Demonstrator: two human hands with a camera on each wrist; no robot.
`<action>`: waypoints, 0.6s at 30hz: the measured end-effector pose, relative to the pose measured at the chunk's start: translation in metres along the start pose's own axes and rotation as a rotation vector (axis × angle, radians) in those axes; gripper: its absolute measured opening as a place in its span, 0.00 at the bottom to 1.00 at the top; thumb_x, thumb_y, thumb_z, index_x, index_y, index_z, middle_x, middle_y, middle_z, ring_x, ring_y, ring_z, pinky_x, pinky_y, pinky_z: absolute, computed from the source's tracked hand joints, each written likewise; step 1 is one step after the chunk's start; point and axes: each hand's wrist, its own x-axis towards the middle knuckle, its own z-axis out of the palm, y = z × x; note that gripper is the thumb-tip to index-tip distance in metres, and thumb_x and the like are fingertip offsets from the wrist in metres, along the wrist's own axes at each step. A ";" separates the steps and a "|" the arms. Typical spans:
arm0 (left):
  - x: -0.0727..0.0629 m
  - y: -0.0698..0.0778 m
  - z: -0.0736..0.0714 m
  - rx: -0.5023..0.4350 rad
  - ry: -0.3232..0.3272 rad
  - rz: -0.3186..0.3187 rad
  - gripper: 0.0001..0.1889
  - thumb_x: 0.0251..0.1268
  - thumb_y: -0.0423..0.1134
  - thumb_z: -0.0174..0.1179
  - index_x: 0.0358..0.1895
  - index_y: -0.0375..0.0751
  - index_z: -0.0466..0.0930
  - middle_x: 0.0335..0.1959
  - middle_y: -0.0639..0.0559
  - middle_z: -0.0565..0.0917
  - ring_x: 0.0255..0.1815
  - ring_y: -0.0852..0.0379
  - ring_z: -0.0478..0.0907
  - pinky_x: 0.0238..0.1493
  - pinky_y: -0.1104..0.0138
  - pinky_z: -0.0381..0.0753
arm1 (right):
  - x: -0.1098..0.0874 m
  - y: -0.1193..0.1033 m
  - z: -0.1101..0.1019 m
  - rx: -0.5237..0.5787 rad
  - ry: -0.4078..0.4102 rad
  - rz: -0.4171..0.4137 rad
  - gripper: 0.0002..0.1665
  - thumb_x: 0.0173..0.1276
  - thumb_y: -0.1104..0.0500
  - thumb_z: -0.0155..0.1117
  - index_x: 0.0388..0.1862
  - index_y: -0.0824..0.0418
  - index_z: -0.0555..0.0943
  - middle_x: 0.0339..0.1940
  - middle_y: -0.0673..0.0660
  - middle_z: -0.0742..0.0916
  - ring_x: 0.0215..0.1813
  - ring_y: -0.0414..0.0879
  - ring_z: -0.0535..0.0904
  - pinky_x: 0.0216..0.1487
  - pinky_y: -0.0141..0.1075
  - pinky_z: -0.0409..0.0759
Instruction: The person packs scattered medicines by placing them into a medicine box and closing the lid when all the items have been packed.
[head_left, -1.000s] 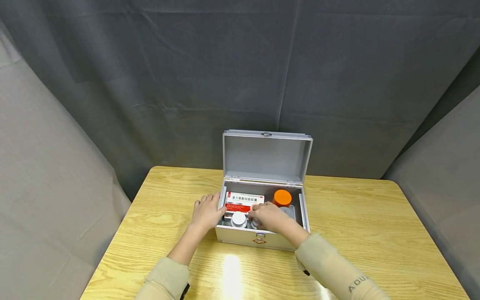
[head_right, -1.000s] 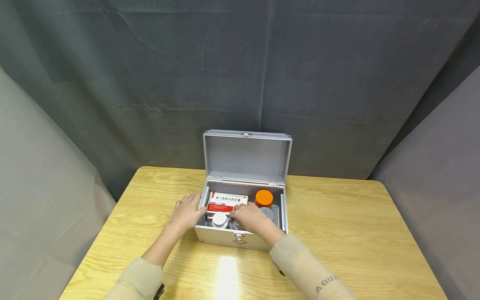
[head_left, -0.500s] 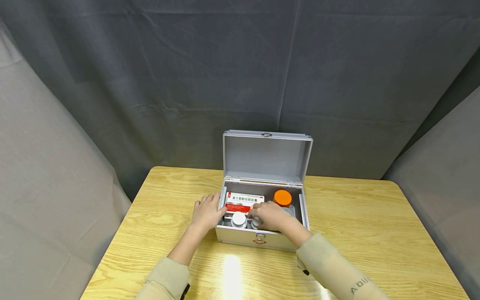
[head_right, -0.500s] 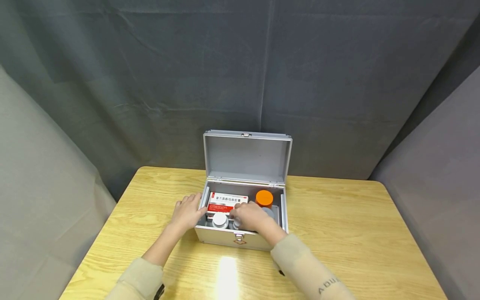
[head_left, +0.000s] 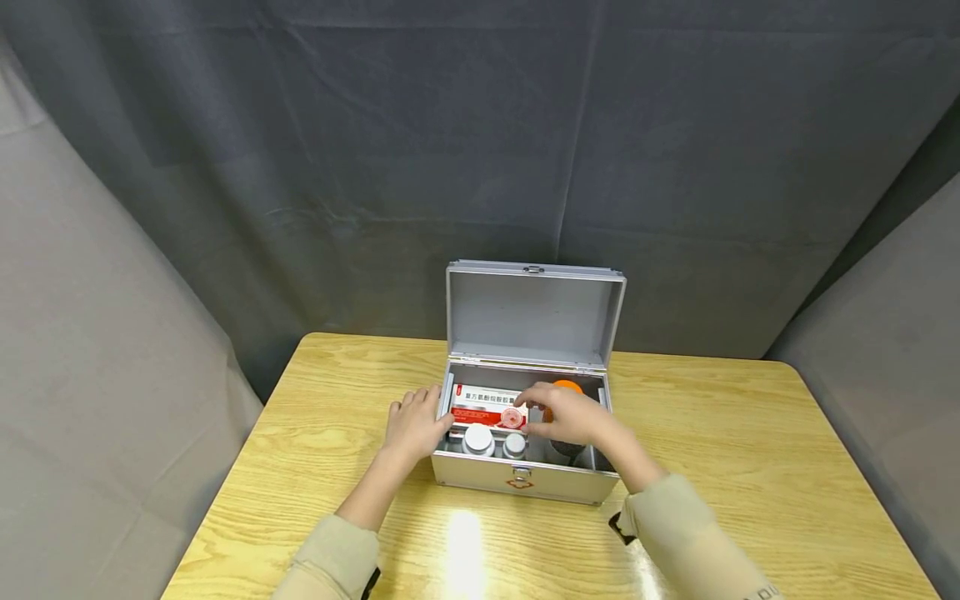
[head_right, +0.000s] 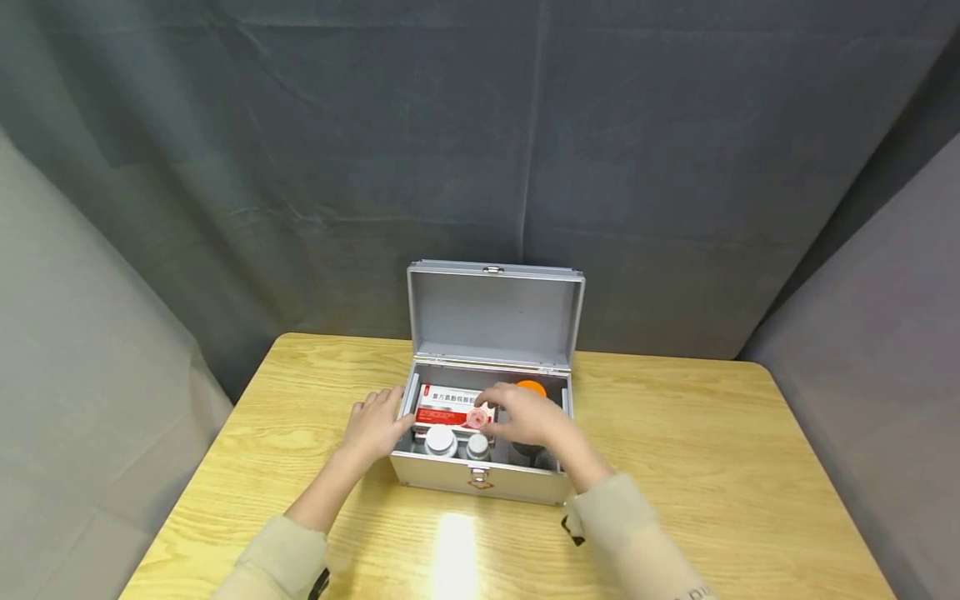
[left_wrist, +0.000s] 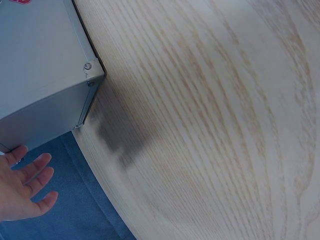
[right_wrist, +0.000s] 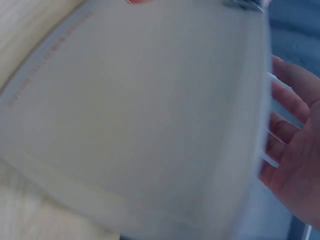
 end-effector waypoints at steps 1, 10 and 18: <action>0.000 0.000 0.000 -0.001 0.000 0.000 0.31 0.61 0.53 0.50 0.65 0.41 0.62 0.59 0.41 0.71 0.59 0.42 0.65 0.56 0.47 0.61 | -0.002 0.001 -0.004 0.023 0.035 -0.009 0.19 0.58 0.58 0.65 0.48 0.62 0.78 0.40 0.54 0.82 0.33 0.42 0.75 0.37 0.38 0.77; 0.000 -0.002 0.000 -0.012 -0.006 -0.006 0.32 0.61 0.53 0.50 0.66 0.41 0.62 0.59 0.41 0.71 0.61 0.42 0.64 0.58 0.47 0.60 | -0.012 0.010 -0.041 0.177 0.503 0.063 0.18 0.57 0.63 0.66 0.46 0.65 0.77 0.42 0.59 0.79 0.42 0.53 0.74 0.41 0.45 0.74; 0.000 -0.003 -0.002 -0.006 -0.002 -0.002 0.31 0.61 0.53 0.49 0.66 0.41 0.62 0.59 0.41 0.71 0.60 0.42 0.65 0.57 0.47 0.60 | -0.007 0.008 -0.070 0.233 0.899 0.222 0.21 0.57 0.65 0.64 0.50 0.66 0.74 0.48 0.62 0.75 0.47 0.53 0.70 0.44 0.41 0.68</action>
